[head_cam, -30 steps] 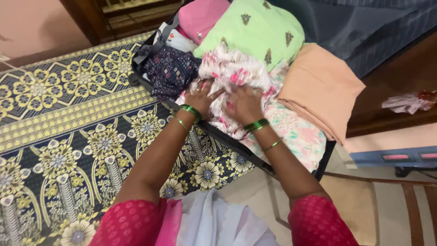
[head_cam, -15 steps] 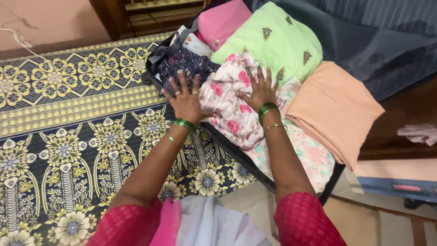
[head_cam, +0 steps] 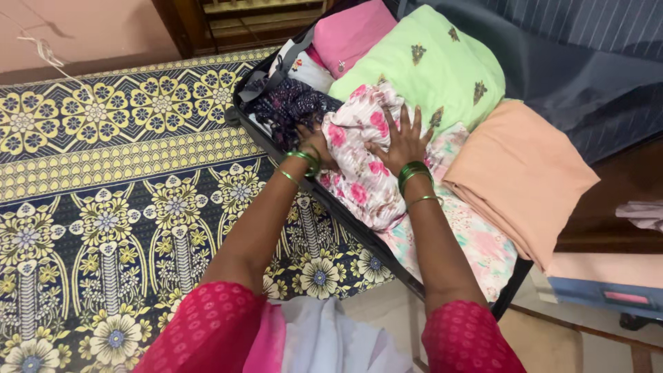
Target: The person folds a floral print garment and a purple garment on a patterned table and places them into an open suitcase.
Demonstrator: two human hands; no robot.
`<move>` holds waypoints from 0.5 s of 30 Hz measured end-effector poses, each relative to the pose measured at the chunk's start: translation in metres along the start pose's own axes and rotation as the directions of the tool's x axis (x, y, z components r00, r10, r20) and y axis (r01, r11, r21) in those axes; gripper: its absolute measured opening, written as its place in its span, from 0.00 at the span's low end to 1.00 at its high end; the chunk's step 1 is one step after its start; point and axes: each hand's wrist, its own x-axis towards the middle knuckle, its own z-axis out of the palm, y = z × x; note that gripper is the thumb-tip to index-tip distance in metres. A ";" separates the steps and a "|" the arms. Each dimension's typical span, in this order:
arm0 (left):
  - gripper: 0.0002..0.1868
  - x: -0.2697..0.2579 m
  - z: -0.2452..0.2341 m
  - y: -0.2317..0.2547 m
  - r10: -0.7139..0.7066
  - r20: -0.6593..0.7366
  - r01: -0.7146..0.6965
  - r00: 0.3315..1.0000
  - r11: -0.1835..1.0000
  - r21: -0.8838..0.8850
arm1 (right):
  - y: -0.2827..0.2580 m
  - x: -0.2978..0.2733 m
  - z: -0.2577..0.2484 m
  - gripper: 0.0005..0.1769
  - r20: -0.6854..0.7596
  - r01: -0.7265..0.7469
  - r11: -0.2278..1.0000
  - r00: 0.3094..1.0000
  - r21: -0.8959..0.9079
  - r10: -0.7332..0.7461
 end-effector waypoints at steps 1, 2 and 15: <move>0.92 0.007 -0.003 0.003 -0.087 0.051 0.095 0.995 0.979 -0.180 | -0.001 0.001 0.000 0.57 -0.006 -0.003 1.000 1.000 -0.001 0.003; 0.91 0.004 -0.007 0.007 -0.162 0.117 0.193 0.980 0.917 -0.349 | -0.001 0.000 0.000 0.56 -0.012 -0.006 1.000 1.000 -0.003 0.006; 0.78 -0.157 -0.077 0.010 -0.129 -0.365 0.256 0.922 0.909 0.327 | -0.003 -0.002 -0.001 0.57 -0.010 -0.019 1.000 1.000 0.002 0.019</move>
